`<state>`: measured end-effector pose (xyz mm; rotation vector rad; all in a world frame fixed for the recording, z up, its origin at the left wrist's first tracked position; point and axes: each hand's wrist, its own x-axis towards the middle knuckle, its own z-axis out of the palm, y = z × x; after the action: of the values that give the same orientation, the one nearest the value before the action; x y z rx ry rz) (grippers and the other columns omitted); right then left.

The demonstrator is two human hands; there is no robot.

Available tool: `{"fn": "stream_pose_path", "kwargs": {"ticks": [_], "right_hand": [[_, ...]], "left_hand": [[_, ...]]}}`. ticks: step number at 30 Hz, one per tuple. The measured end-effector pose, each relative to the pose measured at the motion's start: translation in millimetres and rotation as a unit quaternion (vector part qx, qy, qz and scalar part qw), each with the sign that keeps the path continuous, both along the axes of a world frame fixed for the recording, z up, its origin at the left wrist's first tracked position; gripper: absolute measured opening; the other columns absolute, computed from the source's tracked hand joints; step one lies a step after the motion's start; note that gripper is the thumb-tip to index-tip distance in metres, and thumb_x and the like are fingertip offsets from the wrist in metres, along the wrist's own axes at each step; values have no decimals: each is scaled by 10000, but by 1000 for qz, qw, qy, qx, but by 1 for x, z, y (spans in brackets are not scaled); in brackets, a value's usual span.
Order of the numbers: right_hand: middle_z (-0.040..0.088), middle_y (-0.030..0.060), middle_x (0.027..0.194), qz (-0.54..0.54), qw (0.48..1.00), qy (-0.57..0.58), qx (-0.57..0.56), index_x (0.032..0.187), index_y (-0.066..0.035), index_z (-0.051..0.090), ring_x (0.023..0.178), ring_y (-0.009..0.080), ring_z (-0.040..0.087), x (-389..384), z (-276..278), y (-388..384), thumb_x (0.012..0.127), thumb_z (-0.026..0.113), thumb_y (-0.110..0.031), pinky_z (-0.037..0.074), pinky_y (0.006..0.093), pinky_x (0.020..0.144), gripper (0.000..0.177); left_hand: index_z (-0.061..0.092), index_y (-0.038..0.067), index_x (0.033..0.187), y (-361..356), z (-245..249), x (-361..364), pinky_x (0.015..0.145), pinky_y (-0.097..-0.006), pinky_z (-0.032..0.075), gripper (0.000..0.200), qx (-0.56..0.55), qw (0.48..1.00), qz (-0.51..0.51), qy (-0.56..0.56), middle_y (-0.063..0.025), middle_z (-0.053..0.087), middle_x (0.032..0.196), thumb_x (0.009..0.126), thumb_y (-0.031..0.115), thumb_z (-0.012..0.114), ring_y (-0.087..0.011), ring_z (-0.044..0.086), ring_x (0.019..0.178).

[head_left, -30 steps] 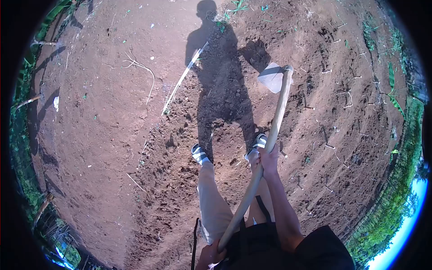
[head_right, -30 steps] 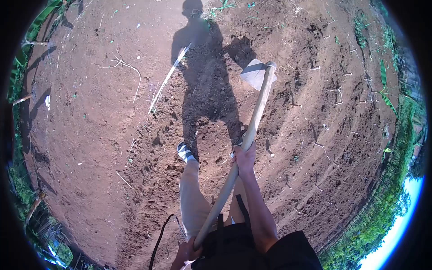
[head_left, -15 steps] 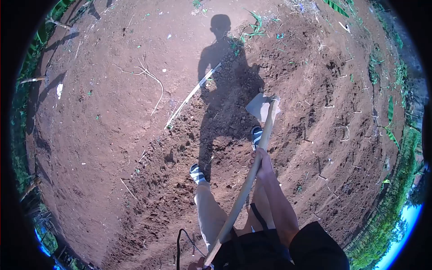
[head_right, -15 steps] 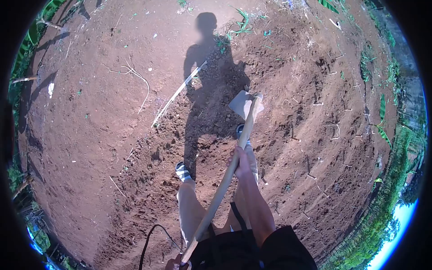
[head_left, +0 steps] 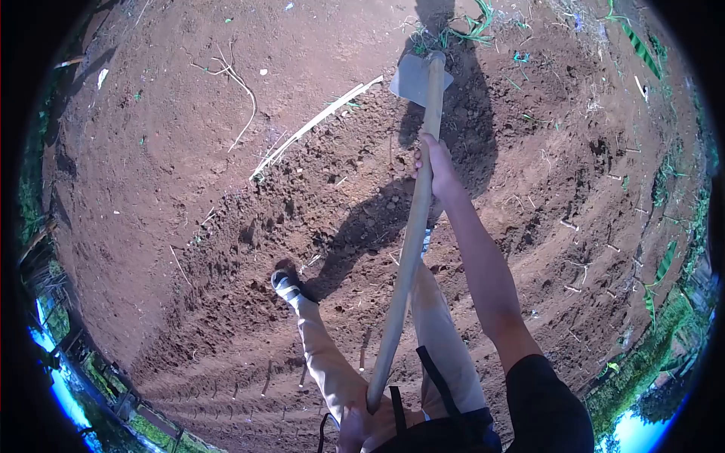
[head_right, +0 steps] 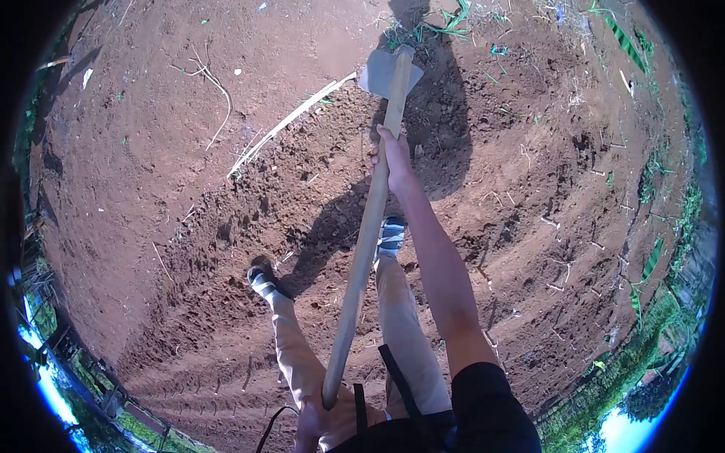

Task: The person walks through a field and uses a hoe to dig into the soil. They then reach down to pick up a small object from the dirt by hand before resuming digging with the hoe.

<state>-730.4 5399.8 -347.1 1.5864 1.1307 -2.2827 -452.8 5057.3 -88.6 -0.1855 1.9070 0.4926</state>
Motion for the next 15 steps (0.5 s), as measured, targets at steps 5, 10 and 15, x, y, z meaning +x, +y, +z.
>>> {"fn": "stream_pose_path", "kwargs": {"ticks": [5,10,15], "right_hand": [[457,46,721,77,993,18,91,1026,-100,365,498,124,464,-57,-54,28,839,629,-329,435,317,400,397],[447,34,654,194,964,-33,176,988,-70,430,464,125,466,-36,-125,-1,848,624,-286,432,319,395,322],[471,35,617,308,932,-54,183,951,-14,481,440,137,479,-3,-124,-42,838,625,-249,438,330,388,298]], "left_hand": [[491,140,1170,78,-65,-23,651,-527,496,473,-28,995,95,17,-255,611,749,733,227,651,-445,619,736],[459,-31,1179,86,-114,12,601,-440,490,501,32,981,183,-49,-225,599,708,737,148,613,-343,636,638],[476,-25,1160,76,-76,50,701,-474,517,498,49,953,277,-115,-271,628,786,744,203,628,-424,649,784]]}}
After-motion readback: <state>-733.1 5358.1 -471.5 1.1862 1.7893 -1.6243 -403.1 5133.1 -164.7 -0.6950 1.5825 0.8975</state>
